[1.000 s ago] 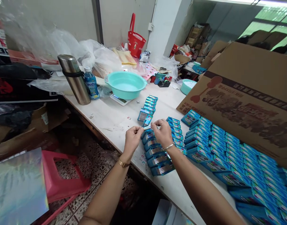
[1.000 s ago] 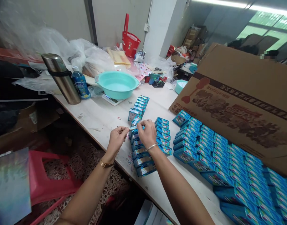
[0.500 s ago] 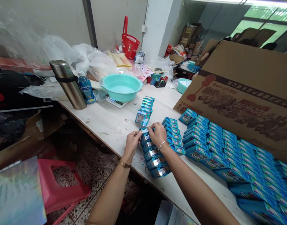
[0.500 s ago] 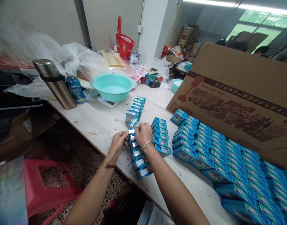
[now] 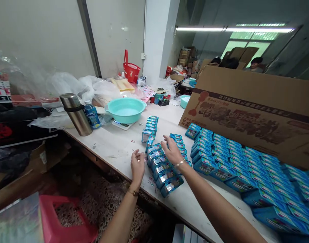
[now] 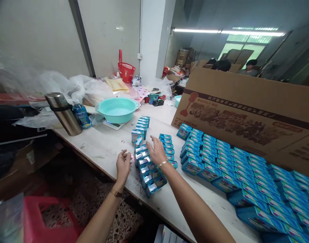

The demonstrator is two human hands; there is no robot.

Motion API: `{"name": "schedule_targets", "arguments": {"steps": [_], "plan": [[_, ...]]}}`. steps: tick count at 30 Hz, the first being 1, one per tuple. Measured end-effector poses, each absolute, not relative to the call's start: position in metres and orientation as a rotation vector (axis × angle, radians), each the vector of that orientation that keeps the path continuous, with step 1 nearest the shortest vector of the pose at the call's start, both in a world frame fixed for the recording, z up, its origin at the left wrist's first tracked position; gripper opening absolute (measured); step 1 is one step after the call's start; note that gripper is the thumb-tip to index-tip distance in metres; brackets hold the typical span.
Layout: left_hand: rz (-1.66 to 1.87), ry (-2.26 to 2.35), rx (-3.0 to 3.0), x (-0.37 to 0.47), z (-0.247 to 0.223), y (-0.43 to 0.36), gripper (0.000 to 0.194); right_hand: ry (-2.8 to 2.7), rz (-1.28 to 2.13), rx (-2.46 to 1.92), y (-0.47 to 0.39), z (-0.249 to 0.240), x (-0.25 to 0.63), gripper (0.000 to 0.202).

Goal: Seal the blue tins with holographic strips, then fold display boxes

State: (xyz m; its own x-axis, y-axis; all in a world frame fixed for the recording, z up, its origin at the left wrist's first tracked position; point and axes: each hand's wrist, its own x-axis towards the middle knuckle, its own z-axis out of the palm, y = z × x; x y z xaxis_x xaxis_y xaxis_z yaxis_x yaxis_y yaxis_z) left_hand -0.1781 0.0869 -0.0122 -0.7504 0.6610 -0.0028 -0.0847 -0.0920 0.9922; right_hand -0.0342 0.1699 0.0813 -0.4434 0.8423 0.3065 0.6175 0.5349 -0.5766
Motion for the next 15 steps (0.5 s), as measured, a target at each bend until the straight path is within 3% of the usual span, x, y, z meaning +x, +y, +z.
{"name": "schedule_targets", "arguments": {"steps": [3, 5, 7, 10, 15], "plan": [[1.976, 1.690, 0.709, -0.174, -0.012, 0.080, 0.061, -2.379, 0.412, -0.884, 0.132, 0.081, 0.024, 0.066], [1.960, 1.654, 0.761, -0.170, -0.011, 0.083, 0.060, -2.581, 0.184, -0.744, 0.109, 0.072, 0.058, 0.100], [1.943, 1.609, 0.748, -0.169, -0.010, 0.093, 0.062, -2.702, -0.075, -0.714, 0.094, 0.058, 0.075, 0.117], [1.947, 1.536, 0.677, -0.175, -0.009, 0.116, 0.068, -2.744, -0.274, -0.768, 0.091, 0.042, 0.072, 0.114], [1.870, 1.334, 0.706, -0.202, -0.001, 0.158, 0.070, -2.803, -0.181, -0.826, 0.104, 0.041, 0.039, 0.108]]}}
